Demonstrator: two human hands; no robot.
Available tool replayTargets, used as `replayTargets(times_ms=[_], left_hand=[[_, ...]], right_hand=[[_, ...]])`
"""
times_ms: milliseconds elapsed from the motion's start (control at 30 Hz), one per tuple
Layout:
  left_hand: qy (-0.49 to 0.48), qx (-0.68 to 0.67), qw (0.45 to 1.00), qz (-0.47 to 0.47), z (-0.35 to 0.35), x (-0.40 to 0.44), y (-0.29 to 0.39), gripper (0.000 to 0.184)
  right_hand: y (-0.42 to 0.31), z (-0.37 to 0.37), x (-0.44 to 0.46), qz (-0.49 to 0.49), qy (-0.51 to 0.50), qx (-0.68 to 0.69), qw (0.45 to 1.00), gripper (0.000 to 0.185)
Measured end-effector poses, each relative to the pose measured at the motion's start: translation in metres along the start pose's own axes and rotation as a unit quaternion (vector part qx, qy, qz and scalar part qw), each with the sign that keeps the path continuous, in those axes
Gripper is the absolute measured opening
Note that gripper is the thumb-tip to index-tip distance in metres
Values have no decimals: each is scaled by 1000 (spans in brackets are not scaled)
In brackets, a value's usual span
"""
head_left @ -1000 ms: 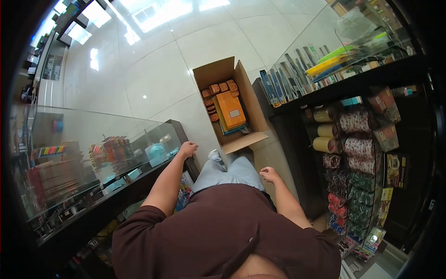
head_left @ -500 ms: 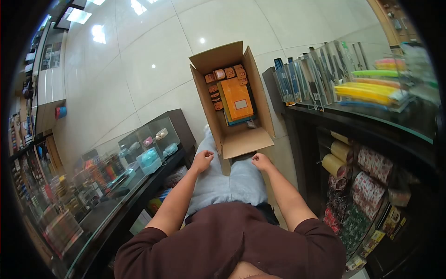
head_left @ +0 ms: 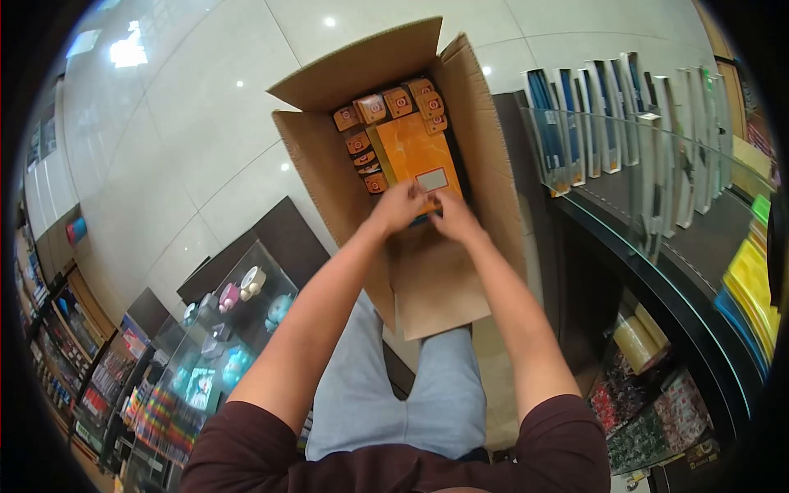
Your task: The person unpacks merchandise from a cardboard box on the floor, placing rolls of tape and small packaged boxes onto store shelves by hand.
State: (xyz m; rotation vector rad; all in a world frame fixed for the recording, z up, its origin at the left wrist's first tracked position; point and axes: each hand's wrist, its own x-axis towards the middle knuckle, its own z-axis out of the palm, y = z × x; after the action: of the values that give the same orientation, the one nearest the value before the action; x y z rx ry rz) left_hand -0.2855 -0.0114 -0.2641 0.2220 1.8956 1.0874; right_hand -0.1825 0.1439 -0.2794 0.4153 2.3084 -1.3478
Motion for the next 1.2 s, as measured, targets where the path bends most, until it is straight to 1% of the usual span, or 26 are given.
replayTargets(times_ms=[33, 67, 133, 167, 267, 367, 467, 567, 667, 767, 867, 967, 1033, 1100, 1133, 1167, 1200], left_hand=[[-10, 4, 1000, -17, -5, 37, -12, 27], [13, 22, 1000, -17, -8, 65, -18, 27], [42, 39, 998, -14, -15, 111, -31, 30], [48, 39, 998, -9, -18, 131, -38, 32], [51, 37, 997, -52, -26, 173, -57, 38], [59, 44, 995, -63, -34, 185, -65, 44], [29, 140, 988, -62, -38, 186, -75, 46], [21, 160, 985, -61, -35, 179, -80, 47], [3, 179, 981, -72, -35, 173, -71, 47], [1, 176, 983, -60, -33, 171, -68, 47], [16, 150, 987, -59, -31, 165, -70, 45], [51, 62, 993, -88, -20, 157, -83, 47], [90, 10, 989, -118, -8, 146, -87, 47], [106, -85, 984, -114, 10, 122, -103, 49], [91, -164, 972, -140, 14, 101, -90, 46], [90, -278, 941, -171, 12, 66, -47, 42], [55, -287, 944, -157, 16, 49, -55, 40]], right_hand=[[9, -2, 31, 4, 3, -37, 999, 38], [18, -3, 62, 5, 6, -75, 997, 41], [25, -9, 111, -4, 31, -83, 996, 44], [23, -14, 131, -5, 40, -111, 993, 44], [32, -19, 192, -5, 57, -238, 970, 43], [41, -20, 225, -86, 105, -350, 927, 43], [55, -19, 245, -87, 95, -420, 898, 46], [72, -15, 257, -137, 130, -457, 869, 59], [79, -13, 262, -146, 124, -467, 863, 62], [62, -23, 257, -109, 48, -484, 867, 70], [50, -26, 240, -72, 45, -393, 915, 79], [24, -23, 200, -17, 84, -279, 956, 81], [27, -5, 167, -18, 169, -192, 967, 85], [-3, -5, 125, 56, 150, -90, 983, 89], [-13, -4, 103, 75, 155, -64, 983, 88], [-20, 1, 81, 94, 161, -39, 982, 87], [-27, 9, 59, 95, 201, -59, 973, 82]])
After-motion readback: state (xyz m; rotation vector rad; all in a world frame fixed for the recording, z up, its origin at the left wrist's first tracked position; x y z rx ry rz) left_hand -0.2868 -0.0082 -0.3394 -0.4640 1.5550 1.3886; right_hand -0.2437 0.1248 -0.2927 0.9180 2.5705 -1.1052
